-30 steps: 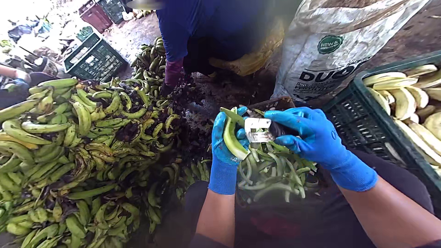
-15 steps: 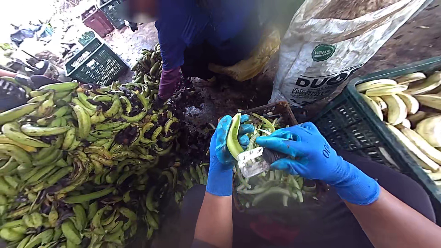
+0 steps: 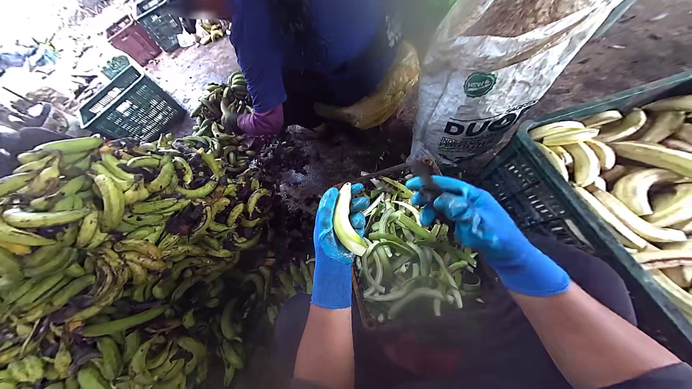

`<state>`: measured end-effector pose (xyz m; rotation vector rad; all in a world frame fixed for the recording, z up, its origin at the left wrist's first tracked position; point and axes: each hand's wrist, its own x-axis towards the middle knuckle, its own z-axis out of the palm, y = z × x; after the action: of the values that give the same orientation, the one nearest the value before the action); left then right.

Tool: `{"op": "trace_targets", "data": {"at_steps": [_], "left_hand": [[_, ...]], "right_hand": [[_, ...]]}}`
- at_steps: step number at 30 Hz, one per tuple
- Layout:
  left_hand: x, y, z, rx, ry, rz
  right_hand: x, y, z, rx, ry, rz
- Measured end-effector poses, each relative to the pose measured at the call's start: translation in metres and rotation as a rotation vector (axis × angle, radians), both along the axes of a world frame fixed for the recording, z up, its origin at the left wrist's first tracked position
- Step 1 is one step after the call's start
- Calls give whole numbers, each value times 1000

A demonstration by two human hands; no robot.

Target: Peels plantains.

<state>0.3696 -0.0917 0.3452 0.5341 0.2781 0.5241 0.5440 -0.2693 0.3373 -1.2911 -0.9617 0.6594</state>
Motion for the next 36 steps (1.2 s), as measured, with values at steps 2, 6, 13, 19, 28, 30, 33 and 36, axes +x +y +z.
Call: {"op": "trace_targets", "data": {"at_steps": [2,6,13,19,28,30,33,36], "left_hand": [[1,-2,-1,-13,-39,-33],[2,-22,6,173,70,-9],[-4,-10,7,222,91,81],[-15,18,7,245,83,332],[51,-80,-23,316,229,-100],[64,-78,-28,380,331,-116],[67,-58,-17,294,409,-57],[53,-41,-2,304,331,-56]], "right_hand": [[-10,0,-7,73,-439,44],[-13,5,-18,100,-850,-175],[-3,-11,-1,29,-413,-27],[2,-36,-12,-1141,-674,568],[-62,-40,-2,-23,423,116],[-57,-54,0,-2,486,-10],[3,-96,12,119,413,-235],[103,-133,4,111,277,-569]]}}
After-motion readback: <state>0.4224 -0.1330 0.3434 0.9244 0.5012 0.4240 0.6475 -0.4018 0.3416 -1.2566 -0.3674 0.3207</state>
